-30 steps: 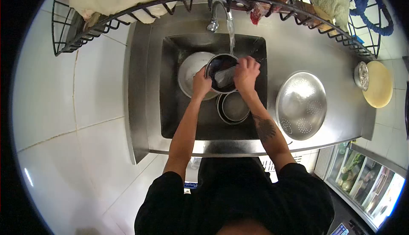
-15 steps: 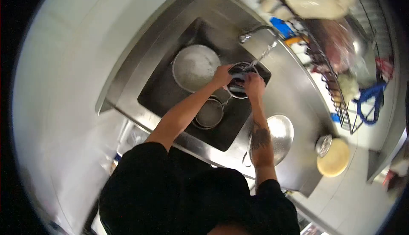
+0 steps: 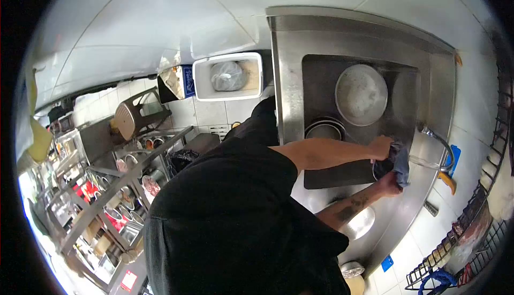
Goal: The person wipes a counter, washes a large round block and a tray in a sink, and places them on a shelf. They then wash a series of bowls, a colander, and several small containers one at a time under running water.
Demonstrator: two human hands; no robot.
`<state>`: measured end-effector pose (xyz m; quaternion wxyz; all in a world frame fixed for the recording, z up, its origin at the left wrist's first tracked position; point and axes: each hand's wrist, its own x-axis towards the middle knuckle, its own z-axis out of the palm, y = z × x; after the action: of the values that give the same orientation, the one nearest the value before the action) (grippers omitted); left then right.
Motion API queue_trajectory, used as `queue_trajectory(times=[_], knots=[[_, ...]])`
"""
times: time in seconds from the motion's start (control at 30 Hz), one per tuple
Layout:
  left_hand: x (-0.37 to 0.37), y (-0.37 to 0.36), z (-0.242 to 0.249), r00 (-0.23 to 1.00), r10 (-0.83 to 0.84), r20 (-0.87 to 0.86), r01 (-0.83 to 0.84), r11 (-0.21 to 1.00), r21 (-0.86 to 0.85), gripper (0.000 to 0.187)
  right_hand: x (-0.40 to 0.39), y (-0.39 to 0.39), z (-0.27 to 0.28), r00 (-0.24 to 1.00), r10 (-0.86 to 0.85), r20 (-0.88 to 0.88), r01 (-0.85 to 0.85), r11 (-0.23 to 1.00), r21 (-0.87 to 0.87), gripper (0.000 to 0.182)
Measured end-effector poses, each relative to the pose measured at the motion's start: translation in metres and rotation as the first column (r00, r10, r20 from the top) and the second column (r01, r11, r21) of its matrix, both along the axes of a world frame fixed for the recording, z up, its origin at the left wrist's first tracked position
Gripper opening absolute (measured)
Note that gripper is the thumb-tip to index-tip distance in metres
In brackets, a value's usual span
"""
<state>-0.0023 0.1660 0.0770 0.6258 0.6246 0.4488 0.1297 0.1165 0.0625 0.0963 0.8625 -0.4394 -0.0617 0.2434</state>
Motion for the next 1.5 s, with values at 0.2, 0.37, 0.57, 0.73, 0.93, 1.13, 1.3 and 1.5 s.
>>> queue_trajectory(times=[0.2,0.37,0.57,0.73,0.93,1.13,1.3,1.5], knots=[[-0.040,0.016,0.001,0.998,-0.065,0.002,0.065,0.989,-0.134,0.042,0.020,-0.024,-0.011,0.949,-0.021,-0.314,0.062,0.991,0.121,0.056],[-0.037,0.021,-0.027,0.999,-0.040,-0.028,0.044,0.988,0.147,0.049,-0.026,0.004,0.013,0.847,0.152,-0.510,0.164,0.837,0.521,0.060],[-0.045,0.042,-0.005,0.993,-0.060,0.101,0.075,0.985,-0.153,0.047,-0.073,0.055,0.022,0.960,0.143,-0.241,-0.021,0.894,0.447,0.027],[-0.031,0.055,0.024,0.989,-0.064,0.133,0.109,0.927,-0.359,0.041,-0.052,0.073,-0.026,0.956,-0.149,-0.254,0.170,0.984,0.060,0.037],[0.033,0.068,-0.048,0.956,-0.293,-0.004,0.290,0.949,-0.122,0.031,-0.075,0.058,0.021,0.814,-0.078,0.576,0.540,0.471,-0.698,0.022],[0.068,0.058,-0.047,0.856,-0.511,-0.080,0.507,0.859,-0.065,0.038,-0.149,-0.022,0.018,0.537,0.209,0.817,0.610,0.572,-0.547,0.038],[0.090,0.039,-0.040,0.776,-0.629,-0.043,0.593,0.752,-0.288,0.040,-0.305,-0.163,0.038,0.790,0.000,0.613,0.567,0.383,-0.730,0.038],[0.127,0.018,-0.019,0.508,-0.861,0.025,0.831,0.482,-0.277,0.036,-0.508,-0.292,0.005,0.789,-0.606,0.099,0.028,-0.126,-0.992,0.025]])
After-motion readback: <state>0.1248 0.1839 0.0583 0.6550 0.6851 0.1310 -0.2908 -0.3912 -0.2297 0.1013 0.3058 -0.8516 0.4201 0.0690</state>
